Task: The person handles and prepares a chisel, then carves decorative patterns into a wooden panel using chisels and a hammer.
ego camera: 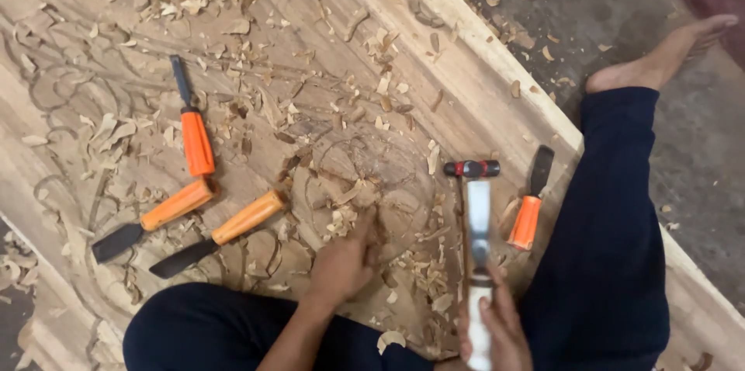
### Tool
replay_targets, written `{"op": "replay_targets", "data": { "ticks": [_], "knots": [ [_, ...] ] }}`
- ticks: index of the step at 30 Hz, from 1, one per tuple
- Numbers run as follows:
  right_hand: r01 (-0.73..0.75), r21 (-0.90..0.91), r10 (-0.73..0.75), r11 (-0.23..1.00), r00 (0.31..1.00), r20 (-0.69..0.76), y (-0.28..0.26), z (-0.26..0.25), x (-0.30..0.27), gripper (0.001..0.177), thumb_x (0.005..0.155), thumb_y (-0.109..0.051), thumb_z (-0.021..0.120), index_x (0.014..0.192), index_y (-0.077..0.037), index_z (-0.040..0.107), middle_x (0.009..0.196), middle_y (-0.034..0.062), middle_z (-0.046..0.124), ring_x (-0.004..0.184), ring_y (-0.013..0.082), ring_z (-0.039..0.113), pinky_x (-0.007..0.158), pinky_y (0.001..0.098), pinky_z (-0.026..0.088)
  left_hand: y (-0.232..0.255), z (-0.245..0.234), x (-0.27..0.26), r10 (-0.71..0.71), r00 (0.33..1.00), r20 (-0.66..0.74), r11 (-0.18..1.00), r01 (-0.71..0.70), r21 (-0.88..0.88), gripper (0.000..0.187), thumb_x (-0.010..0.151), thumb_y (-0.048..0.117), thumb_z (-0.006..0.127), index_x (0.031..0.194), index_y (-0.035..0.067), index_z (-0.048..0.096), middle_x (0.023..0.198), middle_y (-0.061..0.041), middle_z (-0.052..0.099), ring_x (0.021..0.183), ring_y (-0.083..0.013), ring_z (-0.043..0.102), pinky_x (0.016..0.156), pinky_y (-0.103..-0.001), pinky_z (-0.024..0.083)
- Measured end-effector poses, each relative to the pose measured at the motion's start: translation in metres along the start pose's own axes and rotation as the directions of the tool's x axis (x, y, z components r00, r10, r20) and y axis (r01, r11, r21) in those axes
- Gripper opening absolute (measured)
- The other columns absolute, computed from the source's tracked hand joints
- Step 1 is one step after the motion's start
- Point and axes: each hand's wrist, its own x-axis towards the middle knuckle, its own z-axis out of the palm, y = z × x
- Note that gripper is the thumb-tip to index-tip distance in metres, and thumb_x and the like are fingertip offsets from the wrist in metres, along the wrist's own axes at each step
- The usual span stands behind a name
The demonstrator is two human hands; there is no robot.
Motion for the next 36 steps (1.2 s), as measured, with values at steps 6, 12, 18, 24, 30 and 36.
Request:
{"op": "replay_targets", "data": {
  "ticks": [6,12,18,24,30,36],
  "knots": [
    [0.031,-0.124,0.001,0.992,0.968,0.252,0.042,-0.023,-0.012,0.067,0.093,-0.009,0.061,0.151,0.0,0.028,0.082,0.0174,0.061,0.053,0.0227,0.062,0.045,0.035,0.053,-0.003,0.017,-0.017,0.076,0.979,0.191,0.982,-0.04,-0.184,0.046,0.087,0.022,0.065,0.132,0.015,0.059,0.082,-0.017,0.077,0.076,-0.0411,0.072,0.072,-0.053,0.057],
    [0.047,-0.044,-0.039,0.998,0.987,0.155,0.028,0.007,-0.023,0.071,0.09,-0.012,0.055,0.154,-0.01,0.026,0.081,0.0154,0.063,0.051,0.0192,0.06,0.045,0.033,0.051,0.004,0.016,-0.017,-0.001,1.0,0.026,0.985,-0.003,0.175,0.04,0.091,0.027,0.062,0.128,0.012,0.056,0.083,-0.02,0.073,0.078,-0.0415,0.071,0.075,-0.053,0.056],
    [0.032,-0.11,-0.01,0.993,0.979,0.202,0.038,-0.042,-0.02,0.068,0.096,-0.008,0.055,0.159,-0.005,0.029,0.072,0.0141,0.062,0.044,0.0145,0.055,0.039,0.0278,0.044,-0.012,0.037,-0.026,-0.009,0.999,-0.04,0.998,0.007,-0.065,0.025,0.086,0.017,0.061,0.108,0.014,0.071,0.088,-0.014,0.076,0.079,-0.0337,0.074,0.074,-0.047,0.058],
    [0.05,-0.621,0.103,0.782,0.973,0.208,-0.014,-0.076,0.002,0.062,0.092,-0.011,0.066,0.151,-0.007,0.048,0.095,0.0066,0.071,0.069,0.014,0.066,0.06,0.0283,0.055,0.015,0.105,-0.038,-0.116,0.926,0.359,0.56,0.36,-0.747,0.036,0.094,0.033,0.068,0.12,0.008,0.069,0.099,-0.009,0.076,0.077,-0.0167,0.071,0.072,-0.031,0.059],
    [-0.068,-0.823,0.318,0.564,0.938,0.14,-0.094,-0.041,0.035,0.055,0.091,-0.019,0.069,0.145,-0.018,0.06,0.08,0.0004,0.073,0.063,0.007,0.063,0.053,0.0246,0.05,0.035,0.165,-0.017,-0.401,0.848,0.345,-0.158,0.307,-0.939,0.038,0.096,0.038,0.068,0.116,0.006,0.061,0.095,-0.006,0.066,0.083,-0.0186,0.07,0.074,-0.033,0.057],
    [-0.036,-0.915,0.407,0.403,0.902,0.144,-0.133,-0.018,0.069,0.051,0.092,-0.02,0.068,0.143,-0.02,0.064,0.077,0.0011,0.073,0.053,0.0064,0.058,0.045,0.023,0.045,0.04,0.167,-0.008,-0.373,0.878,0.298,-0.158,0.256,-0.954,0.031,0.098,0.039,0.062,0.108,0.009,0.059,0.095,-0.007,0.067,0.087,-0.0206,0.072,0.075,-0.033,0.059]
  ]
}}
